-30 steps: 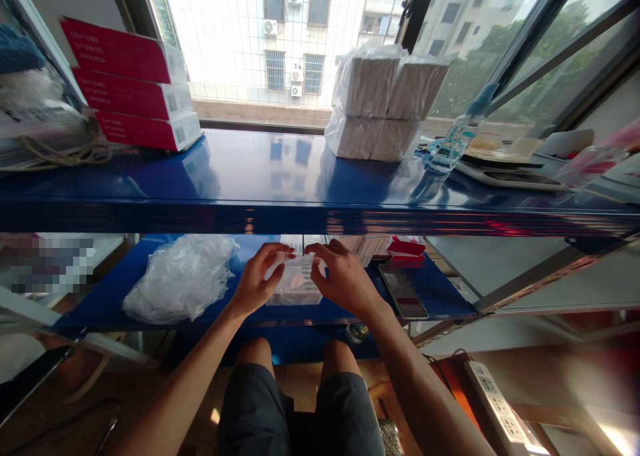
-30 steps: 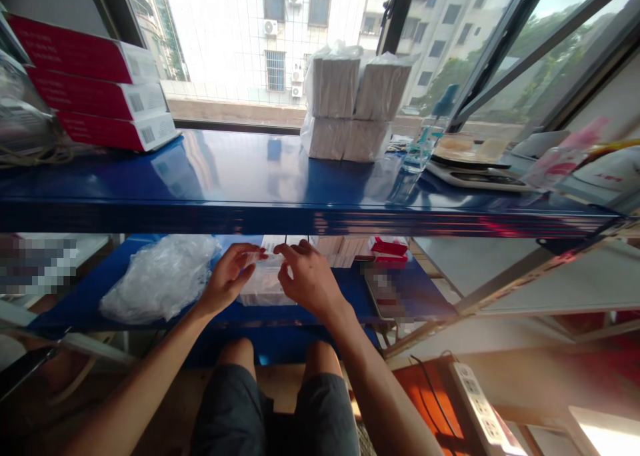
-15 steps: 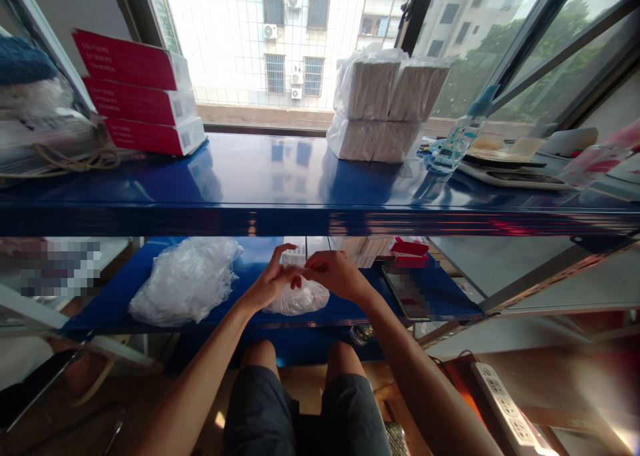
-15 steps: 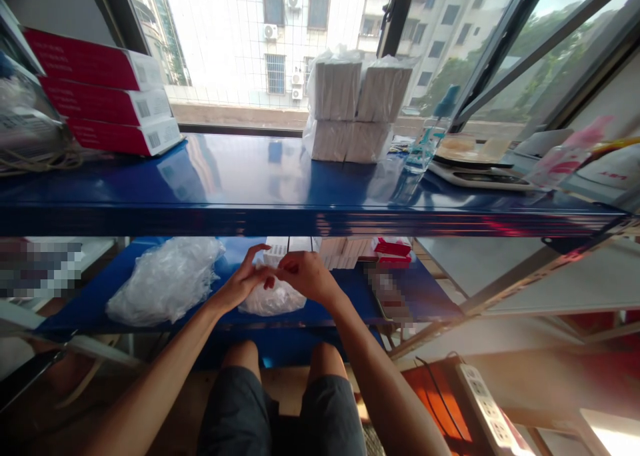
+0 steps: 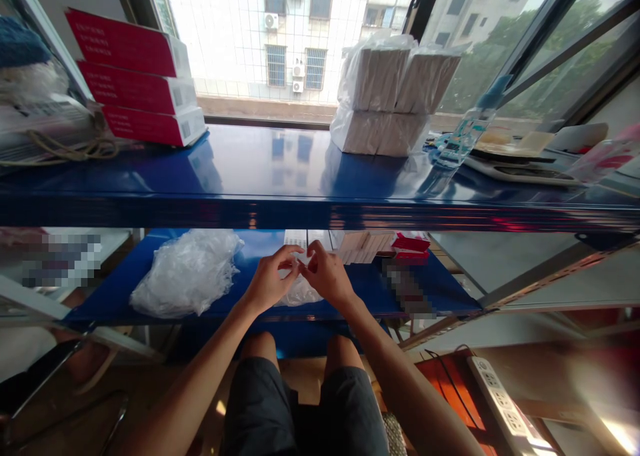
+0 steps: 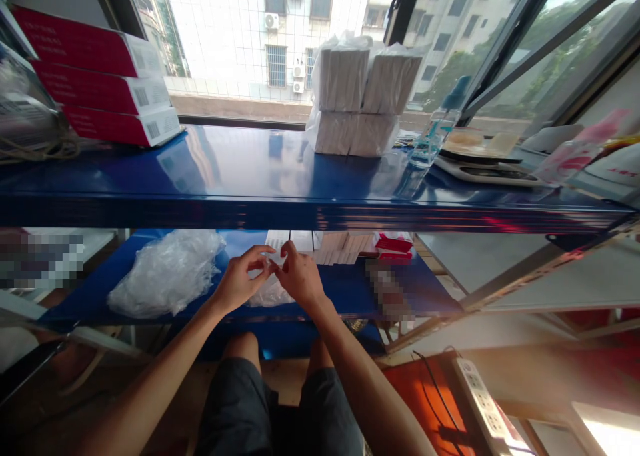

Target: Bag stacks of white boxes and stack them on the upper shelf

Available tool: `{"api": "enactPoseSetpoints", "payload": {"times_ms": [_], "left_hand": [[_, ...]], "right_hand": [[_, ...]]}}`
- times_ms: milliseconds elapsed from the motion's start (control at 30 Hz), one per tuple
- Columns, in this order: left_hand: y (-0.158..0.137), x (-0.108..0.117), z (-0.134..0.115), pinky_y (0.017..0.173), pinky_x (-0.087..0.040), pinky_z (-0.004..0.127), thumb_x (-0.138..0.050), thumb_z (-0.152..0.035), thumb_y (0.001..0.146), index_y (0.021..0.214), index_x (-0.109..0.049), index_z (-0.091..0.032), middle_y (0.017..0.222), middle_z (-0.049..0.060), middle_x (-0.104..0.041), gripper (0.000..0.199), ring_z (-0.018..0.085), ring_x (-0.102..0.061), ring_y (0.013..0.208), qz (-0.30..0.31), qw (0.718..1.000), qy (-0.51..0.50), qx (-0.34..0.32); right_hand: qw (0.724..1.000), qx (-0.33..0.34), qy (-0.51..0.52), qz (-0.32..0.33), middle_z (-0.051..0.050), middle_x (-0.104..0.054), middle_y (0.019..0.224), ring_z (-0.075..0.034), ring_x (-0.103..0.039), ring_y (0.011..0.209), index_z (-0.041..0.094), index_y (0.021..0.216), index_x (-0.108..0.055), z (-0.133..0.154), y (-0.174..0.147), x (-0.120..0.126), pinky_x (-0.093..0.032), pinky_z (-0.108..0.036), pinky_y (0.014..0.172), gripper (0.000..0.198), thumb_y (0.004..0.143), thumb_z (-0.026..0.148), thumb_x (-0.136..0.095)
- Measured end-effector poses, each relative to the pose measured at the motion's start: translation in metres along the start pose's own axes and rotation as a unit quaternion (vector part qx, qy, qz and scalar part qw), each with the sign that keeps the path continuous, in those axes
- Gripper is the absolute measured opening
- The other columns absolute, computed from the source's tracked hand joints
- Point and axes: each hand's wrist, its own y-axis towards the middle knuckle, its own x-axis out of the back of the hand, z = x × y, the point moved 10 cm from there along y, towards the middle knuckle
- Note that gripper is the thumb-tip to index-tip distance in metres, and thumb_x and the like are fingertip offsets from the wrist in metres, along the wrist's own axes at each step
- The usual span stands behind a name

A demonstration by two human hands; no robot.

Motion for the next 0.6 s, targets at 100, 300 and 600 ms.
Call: {"api": "enactPoseSetpoints", "payload": {"times_ms": [100,300,600], "left_hand": [[-0.009,-0.004,-0.016,0.093,-0.059,0.031,-0.059,-0.019,0.096,0.121,-0.068,-0.025,0.100,0.003,-0.077,0.027,0.018,-0.075,0.094,0.039,0.992,0.095,-0.072],[-0.019,0.014,-0.002,0.103,-0.054,0.044,-0.059,-0.014,0.093,0.120,-0.074,-0.028,0.108,0.010,-0.076,0.034,0.028,-0.069,0.110,-0.030,0.976,0.191,-0.099],[-0.026,0.028,0.029,0.083,-0.058,0.034,-0.073,-0.030,0.089,0.092,-0.080,-0.024,0.091,0.007,-0.079,0.010,0.023,-0.074,0.084,-0.084,0.994,0.072,0.015]], "right_hand": [[0.986,0.139,-0.090,0.018,-0.013,-0.073,0.115,-0.026,-0.068,0.105,0.019,0.126,-0.062,0.021,0.007,-0.008,-0.052,-0.038,0.089,0.041,0.088,0.005,-0.061],[0.983,0.143,0.076,0.083,-0.007,-0.078,0.101,-0.020,-0.072,0.093,0.018,0.108,-0.074,0.013,0.004,-0.020,-0.054,-0.030,0.085,0.023,0.095,0.010,-0.057],[0.989,-0.052,0.125,-0.067,-0.009,-0.081,0.092,-0.025,-0.076,0.084,0.019,0.094,-0.082,-0.060,-0.009,0.014,-0.059,-0.036,0.079,0.025,0.090,0.038,-0.066]]}}
